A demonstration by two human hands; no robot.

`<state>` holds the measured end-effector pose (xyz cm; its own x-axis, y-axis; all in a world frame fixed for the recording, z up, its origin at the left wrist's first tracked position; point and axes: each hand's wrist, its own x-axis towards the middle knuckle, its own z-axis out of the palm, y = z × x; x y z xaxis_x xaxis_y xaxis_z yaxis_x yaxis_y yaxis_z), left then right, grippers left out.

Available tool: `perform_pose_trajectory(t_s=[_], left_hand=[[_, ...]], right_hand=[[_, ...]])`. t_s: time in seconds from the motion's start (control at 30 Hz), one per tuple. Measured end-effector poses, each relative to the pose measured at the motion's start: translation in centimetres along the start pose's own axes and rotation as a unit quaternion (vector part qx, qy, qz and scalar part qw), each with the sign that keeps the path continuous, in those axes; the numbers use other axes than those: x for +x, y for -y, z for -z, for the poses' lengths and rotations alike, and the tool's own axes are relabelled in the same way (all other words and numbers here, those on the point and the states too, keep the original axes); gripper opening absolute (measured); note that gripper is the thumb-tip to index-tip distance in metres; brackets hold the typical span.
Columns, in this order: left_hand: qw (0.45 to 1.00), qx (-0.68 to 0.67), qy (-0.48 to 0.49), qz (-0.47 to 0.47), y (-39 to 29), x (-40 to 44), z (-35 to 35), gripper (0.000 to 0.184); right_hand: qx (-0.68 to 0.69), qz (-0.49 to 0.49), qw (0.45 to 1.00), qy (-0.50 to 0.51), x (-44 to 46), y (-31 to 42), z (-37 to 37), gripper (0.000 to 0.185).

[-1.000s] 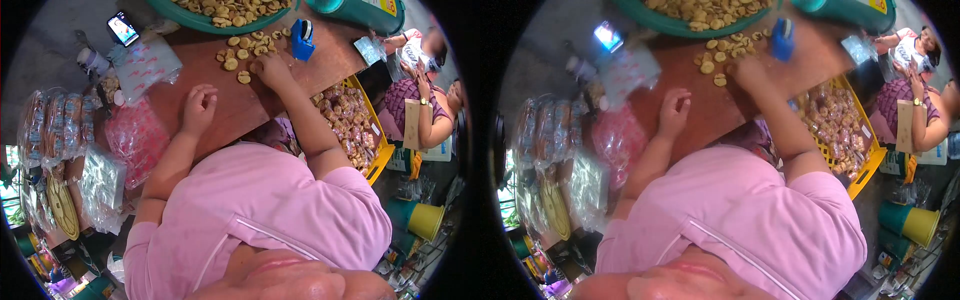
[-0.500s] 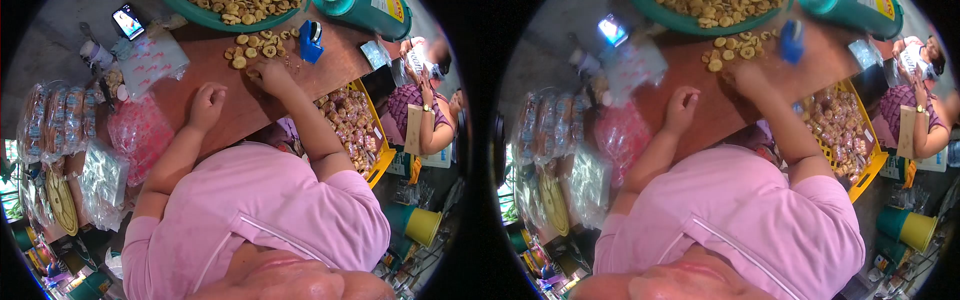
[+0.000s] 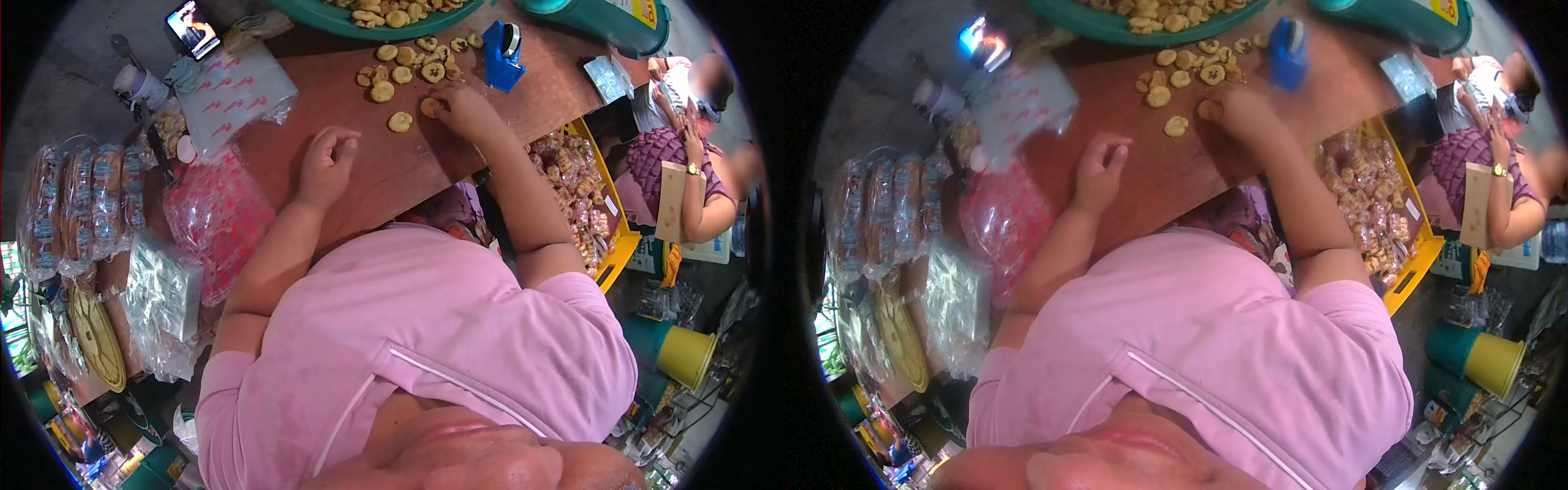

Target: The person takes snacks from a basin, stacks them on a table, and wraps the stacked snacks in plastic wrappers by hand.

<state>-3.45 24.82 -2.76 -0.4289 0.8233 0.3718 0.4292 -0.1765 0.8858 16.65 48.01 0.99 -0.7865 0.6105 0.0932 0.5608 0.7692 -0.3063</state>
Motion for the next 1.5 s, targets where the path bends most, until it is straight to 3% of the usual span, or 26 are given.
perform_pose_trajectory(t_s=[0.1, 0.3, 0.4, 0.63, 0.83, 0.97, 1.07, 1.13, 1.23, 1.37, 1.43, 1.47, 1.5], left_hand=[[1.0, 0.005, 0.004, 0.007, 0.1, 0.0, 0.3, 0.01], [0.999, 0.022, 0.026, 0.038, 0.4, -0.1, 0.2, 0.009], [0.999, 0.007, 0.025, 0.025, 0.6, 0.1, 0.2, 0.009], [0.999, -0.011, 0.033, 0.038, 1.1, 0.0, 0.1, 0.01], [0.995, -0.034, 0.045, 0.081, 1.2, -0.2, 0.4, 0.01], [0.995, -0.05, 0.045, 0.077, 1.4, -0.2, 0.3, 0.011], [0.996, 0.029, 0.051, 0.06, 0.9, 0.1, 0.7, 0.012], [0.996, 0.002, 0.046, 0.077, 0.7, -0.1, 0.6, 0.012], [0.994, -0.031, 0.045, 0.099, 1.1, -0.2, 0.5, 0.012], [0.994, 0.012, 0.069, 0.082, 0.5, 0.1, 0.3, 0.014], [0.997, 0.053, 0.049, 0.022, 0.7, 0.1, 0.5, 0.014], [0.997, 0.065, 0.043, -0.016, 0.9, 0.3, 0.3, 0.014], [0.998, 0.052, 0.04, 0.019, 1.1, 0.2, 0.1, 0.014]], right_hand=[[0.125, -0.095, 0.987, 0.039, -0.4, 0.4, 0.6, 0.033], [0.301, -0.012, 0.952, 0.053, 1.0, 1.7, -1.5, 0.033], [0.211, -0.012, 0.97, 0.117, 1.4, 3.6, -1.5, 0.033], [0.16, 0.086, 0.981, 0.067, 0.0, 3.5, -0.8, 0.038], [0.15, 0.056, 0.979, 0.129, 1.0, 5.1, 1.6, 0.043], [0.176, 0.054, 0.98, 0.071, 3.3, 4.5, -1.4, 0.038], [0.194, 0.054, 0.978, 0.06, 3.3, 4.9, -2.3, 0.033], [0.206, 0.04, 0.975, 0.071, 2.2, 4.0, -1.9, 0.029], [0.258, 0.037, 0.965, 0.01, -0.4, 4.0, -1.9, 0.027], [0.181, 0.156, 0.97, -0.046, -3.0, 3.5, -3.7, 0.022], [0.166, 0.194, 0.964, -0.07, -3.8, 4.5, -3.8, 0.023], [0.154, 0.182, 0.97, -0.054, -4.1, 4.7, -3.9, 0.025], [0.139, 0.166, 0.975, -0.04, -4.3, 4.7, -4.2, 0.026]])
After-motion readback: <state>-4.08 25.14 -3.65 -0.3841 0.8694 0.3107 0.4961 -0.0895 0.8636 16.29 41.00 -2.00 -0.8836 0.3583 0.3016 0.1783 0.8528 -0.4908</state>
